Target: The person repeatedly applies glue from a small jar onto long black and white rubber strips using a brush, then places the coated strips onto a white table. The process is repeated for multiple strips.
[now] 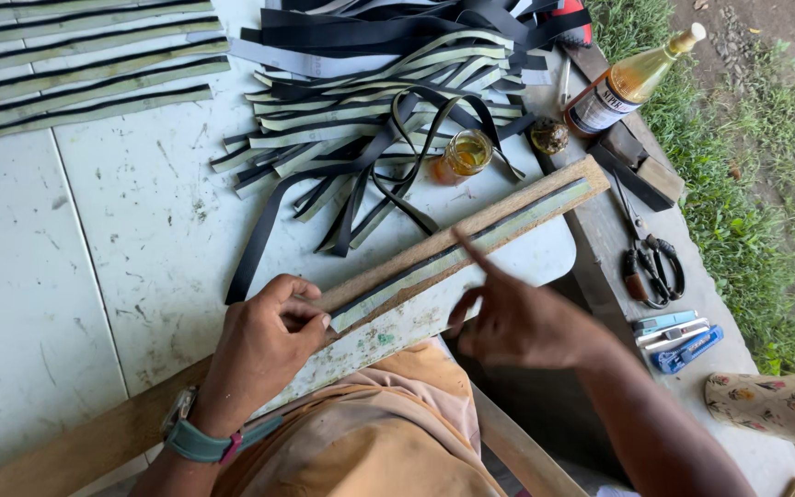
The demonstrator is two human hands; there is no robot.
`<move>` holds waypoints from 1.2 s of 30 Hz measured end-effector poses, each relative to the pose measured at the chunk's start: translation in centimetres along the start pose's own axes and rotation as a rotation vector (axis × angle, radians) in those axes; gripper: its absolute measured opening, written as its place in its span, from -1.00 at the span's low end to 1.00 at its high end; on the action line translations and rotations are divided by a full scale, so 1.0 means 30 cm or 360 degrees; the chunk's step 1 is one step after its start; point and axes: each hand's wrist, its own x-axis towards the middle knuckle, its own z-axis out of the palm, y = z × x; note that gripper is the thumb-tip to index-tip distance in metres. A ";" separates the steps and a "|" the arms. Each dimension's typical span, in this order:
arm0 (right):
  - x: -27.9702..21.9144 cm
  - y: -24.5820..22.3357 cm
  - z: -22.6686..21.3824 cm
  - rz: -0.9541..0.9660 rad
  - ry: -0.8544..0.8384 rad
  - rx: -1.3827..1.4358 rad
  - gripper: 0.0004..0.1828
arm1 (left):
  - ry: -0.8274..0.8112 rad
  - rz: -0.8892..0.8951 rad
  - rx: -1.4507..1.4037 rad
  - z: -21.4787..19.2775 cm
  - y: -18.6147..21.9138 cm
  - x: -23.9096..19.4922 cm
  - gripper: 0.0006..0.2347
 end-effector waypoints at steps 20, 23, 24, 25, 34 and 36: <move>0.091 -0.033 0.291 0.0317 0.0282 -0.1084 0.21 | 0.0006 0.0245 -0.0053 0.003 -0.048 0.003 -0.79; 0.100 -0.028 0.331 0.0189 0.0273 -0.1180 0.17 | -0.0002 0.0277 -0.0045 0.001 -0.054 0.002 -0.79; 0.107 -0.022 0.344 0.0149 0.0263 -0.1213 0.16 | -0.0009 0.0260 -0.0083 -0.004 -0.059 -0.002 -0.79; 0.114 -0.016 0.361 0.0176 0.0264 -0.1281 0.14 | -0.0016 0.0244 -0.0122 -0.010 -0.065 -0.005 -0.78; 0.149 -0.008 0.499 -0.0383 0.0453 -0.1749 -0.02 | 0.0073 0.0188 -0.0304 -0.021 -0.094 0.003 -0.76; 0.142 0.003 0.458 -0.0138 0.0397 -0.1727 -0.15 | 0.0100 0.0228 -0.0317 -0.024 -0.099 0.002 -0.77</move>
